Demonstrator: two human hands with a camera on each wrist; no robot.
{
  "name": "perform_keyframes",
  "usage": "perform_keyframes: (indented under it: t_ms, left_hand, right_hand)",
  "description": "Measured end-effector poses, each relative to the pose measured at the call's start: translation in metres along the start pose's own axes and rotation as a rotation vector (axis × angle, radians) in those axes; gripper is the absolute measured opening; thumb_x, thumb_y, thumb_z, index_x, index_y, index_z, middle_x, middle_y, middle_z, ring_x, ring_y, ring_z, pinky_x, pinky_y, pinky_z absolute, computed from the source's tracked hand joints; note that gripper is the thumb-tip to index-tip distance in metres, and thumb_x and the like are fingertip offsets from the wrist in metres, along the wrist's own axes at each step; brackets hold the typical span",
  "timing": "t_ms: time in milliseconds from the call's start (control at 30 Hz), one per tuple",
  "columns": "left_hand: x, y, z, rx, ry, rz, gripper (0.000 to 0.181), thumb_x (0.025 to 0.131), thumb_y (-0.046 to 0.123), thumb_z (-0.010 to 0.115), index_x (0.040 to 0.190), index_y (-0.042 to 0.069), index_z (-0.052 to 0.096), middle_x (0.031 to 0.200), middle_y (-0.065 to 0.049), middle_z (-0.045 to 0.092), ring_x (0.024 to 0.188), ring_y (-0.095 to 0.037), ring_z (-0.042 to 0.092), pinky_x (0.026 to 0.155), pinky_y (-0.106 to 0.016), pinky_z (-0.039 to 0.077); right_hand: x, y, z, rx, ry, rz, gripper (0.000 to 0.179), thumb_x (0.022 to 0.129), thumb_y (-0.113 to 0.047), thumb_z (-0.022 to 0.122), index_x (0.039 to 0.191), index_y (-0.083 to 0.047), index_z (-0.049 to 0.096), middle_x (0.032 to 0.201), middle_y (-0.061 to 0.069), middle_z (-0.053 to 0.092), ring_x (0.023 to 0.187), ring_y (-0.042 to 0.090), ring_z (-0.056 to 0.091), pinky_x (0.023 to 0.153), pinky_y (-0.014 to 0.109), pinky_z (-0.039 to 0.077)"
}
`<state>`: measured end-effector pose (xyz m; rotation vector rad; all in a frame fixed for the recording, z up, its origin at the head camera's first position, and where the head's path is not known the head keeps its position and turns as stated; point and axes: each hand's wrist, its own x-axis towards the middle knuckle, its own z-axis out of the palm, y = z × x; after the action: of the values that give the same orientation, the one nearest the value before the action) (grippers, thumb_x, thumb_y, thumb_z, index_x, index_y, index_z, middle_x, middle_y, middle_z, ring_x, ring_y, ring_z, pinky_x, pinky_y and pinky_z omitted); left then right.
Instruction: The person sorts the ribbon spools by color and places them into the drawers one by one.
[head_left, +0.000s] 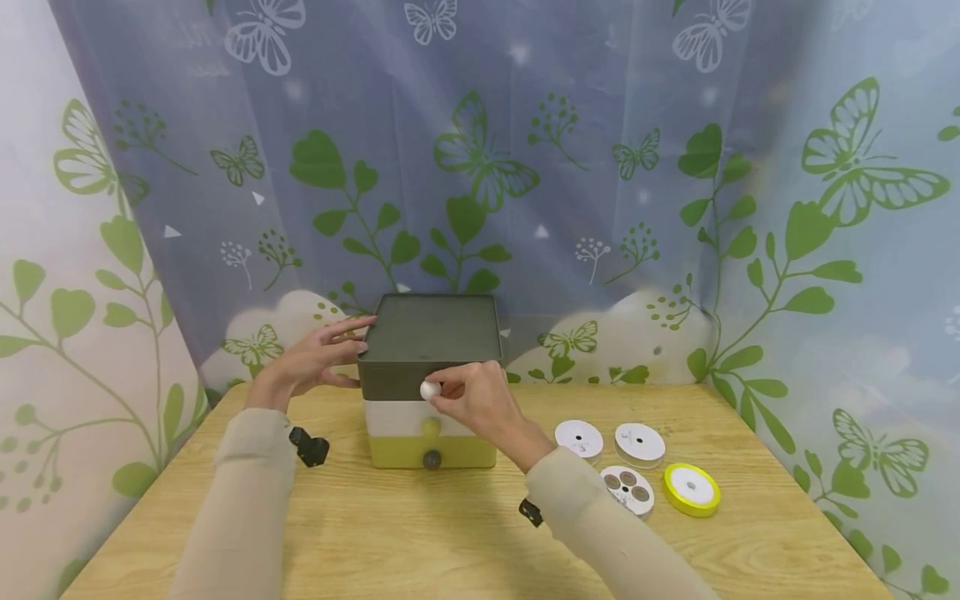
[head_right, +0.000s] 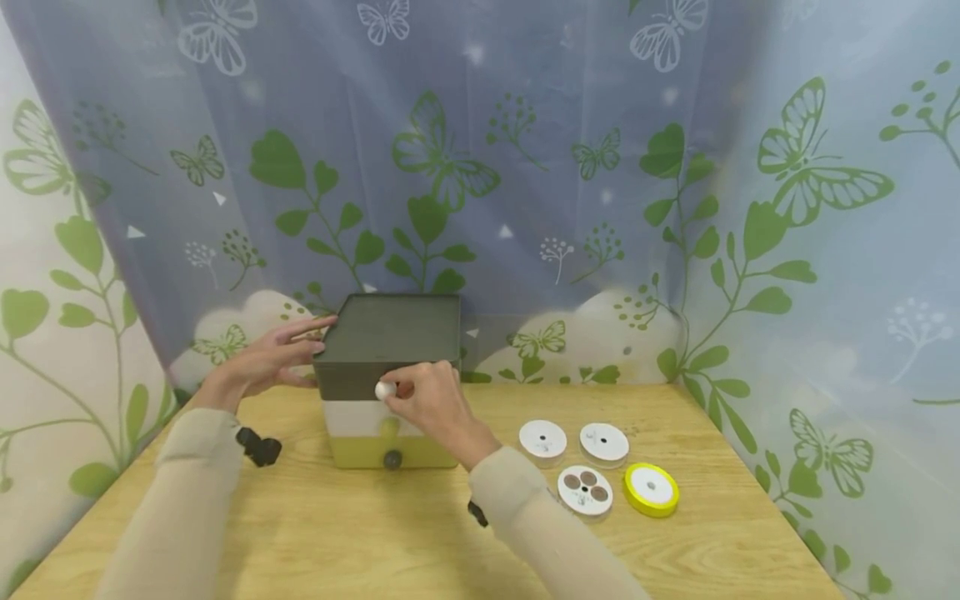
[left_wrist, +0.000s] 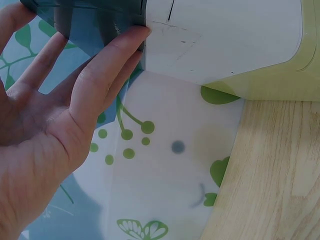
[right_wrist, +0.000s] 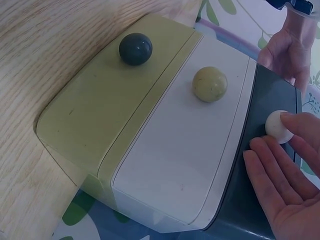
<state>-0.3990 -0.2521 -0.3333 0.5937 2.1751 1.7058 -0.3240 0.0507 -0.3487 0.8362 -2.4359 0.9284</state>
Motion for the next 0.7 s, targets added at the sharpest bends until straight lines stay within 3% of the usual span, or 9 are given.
perform_keyframes:
  t_ms: [267,700]
  left_hand:
    - [-0.001,-0.001,0.0,-0.005,-0.003,0.002,0.067,0.109,0.023,0.052,0.167,0.018,0.019,0.174,-0.02,-0.006,0.155,-0.055,0.011,0.104,-0.061,0.055]
    - [-0.001,-0.001,0.0,-0.003,0.002,0.001,0.067,0.109,0.023,0.053,0.167,0.019,0.019,0.174,-0.02,-0.006,0.155,-0.055,0.011,0.102,-0.058,0.057]
  right_hand:
    - [-0.001,0.003,0.001,0.025,-0.014,0.006,0.02,0.088,-0.014,0.082,0.108,-0.01,0.083,0.086,0.008,0.081,0.073,0.019,0.078,0.065,0.022,0.062]
    - [-0.016,0.011,-0.004,0.274,-0.07,0.123,0.033,0.087,-0.017,0.085,0.119,-0.012,0.079,0.094,0.01,0.081,0.077,0.019,0.077,0.068,0.017,0.06]
